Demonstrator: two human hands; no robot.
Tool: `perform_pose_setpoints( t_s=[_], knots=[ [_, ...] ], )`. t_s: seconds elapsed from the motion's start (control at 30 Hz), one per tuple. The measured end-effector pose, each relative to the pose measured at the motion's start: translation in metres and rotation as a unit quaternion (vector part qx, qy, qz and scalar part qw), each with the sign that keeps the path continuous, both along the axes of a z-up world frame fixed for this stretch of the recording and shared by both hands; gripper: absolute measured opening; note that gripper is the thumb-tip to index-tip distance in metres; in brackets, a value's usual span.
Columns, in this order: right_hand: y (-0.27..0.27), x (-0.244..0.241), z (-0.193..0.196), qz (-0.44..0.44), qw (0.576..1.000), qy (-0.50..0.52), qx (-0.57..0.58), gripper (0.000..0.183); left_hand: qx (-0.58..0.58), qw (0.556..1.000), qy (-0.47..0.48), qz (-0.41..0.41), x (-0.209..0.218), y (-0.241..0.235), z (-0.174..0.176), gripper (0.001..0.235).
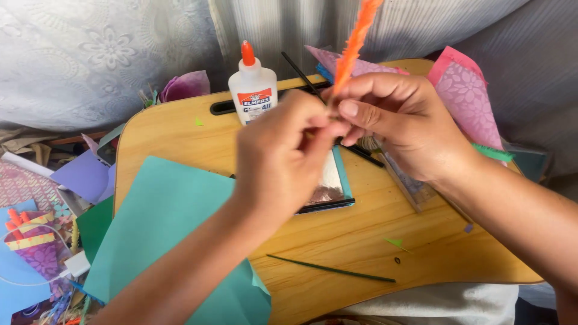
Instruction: Measuring, marking, and cutting paper to glue onto wooden sticks for a craft project.
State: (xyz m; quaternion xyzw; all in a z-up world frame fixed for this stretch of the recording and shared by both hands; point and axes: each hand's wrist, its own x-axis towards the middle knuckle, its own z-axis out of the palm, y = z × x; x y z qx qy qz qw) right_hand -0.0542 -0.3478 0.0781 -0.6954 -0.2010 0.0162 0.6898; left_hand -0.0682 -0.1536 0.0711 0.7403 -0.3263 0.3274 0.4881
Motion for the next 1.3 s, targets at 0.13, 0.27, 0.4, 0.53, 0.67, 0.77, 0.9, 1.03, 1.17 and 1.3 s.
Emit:
perform_pose_setpoints(
  t_s=[0.13,0.27,0.4,0.53,0.67,0.77,0.9,1.03,1.17,1.3],
  knots=[
    [-0.033,-0.004,-0.01,-0.058,0.994,0.05,0.074,0.008,0.032,0.997,0.024,-0.068,-0.003,-0.03,-0.005,0.022],
    [-0.089,-0.003,-0.01,-0.153,0.98,0.029,-0.126,0.009,0.191,0.98,0.042,-0.037,-0.007,-0.016,-0.004,0.017],
    [-0.129,-0.006,-0.022,-0.211,0.917,0.081,-0.328,0.006,0.296,0.953,0.067,0.002,-0.017,0.016,-0.009,0.021],
    [-0.143,-0.015,-0.039,-0.244,0.818,0.122,-0.506,0.018,0.579,0.783,0.179,-0.14,-0.055,0.015,-0.026,0.017],
    [-0.151,-0.016,-0.055,-0.235,0.729,0.066,-0.639,0.026,0.634,0.759,0.073,-0.129,-0.092,-0.005,-0.072,0.015],
    [-0.148,-0.023,-0.053,-0.282,0.806,0.031,-0.519,0.015,0.615,0.779,0.051,-0.115,-0.096,-0.01,-0.101,0.024],
    [-0.138,-0.028,-0.04,-0.275,0.898,0.016,-0.343,0.009,0.595,0.796,0.045,-0.102,-0.083,-0.001,-0.06,0.015],
    [-0.098,-0.026,-0.04,-0.125,0.988,0.067,-0.068,0.012,0.35,0.902,0.24,-0.084,-0.051,0.005,-0.031,0.029],
    [-0.013,-0.033,-0.023,0.017,1.0,-0.007,-0.01,0.011,0.144,0.882,0.428,-0.136,-0.032,0.002,-0.013,0.042],
    [0.03,-0.032,-0.017,0.036,0.992,-0.098,-0.069,0.015,0.111,0.889,0.419,-0.149,-0.024,0.028,-0.016,0.045]
  ],
)
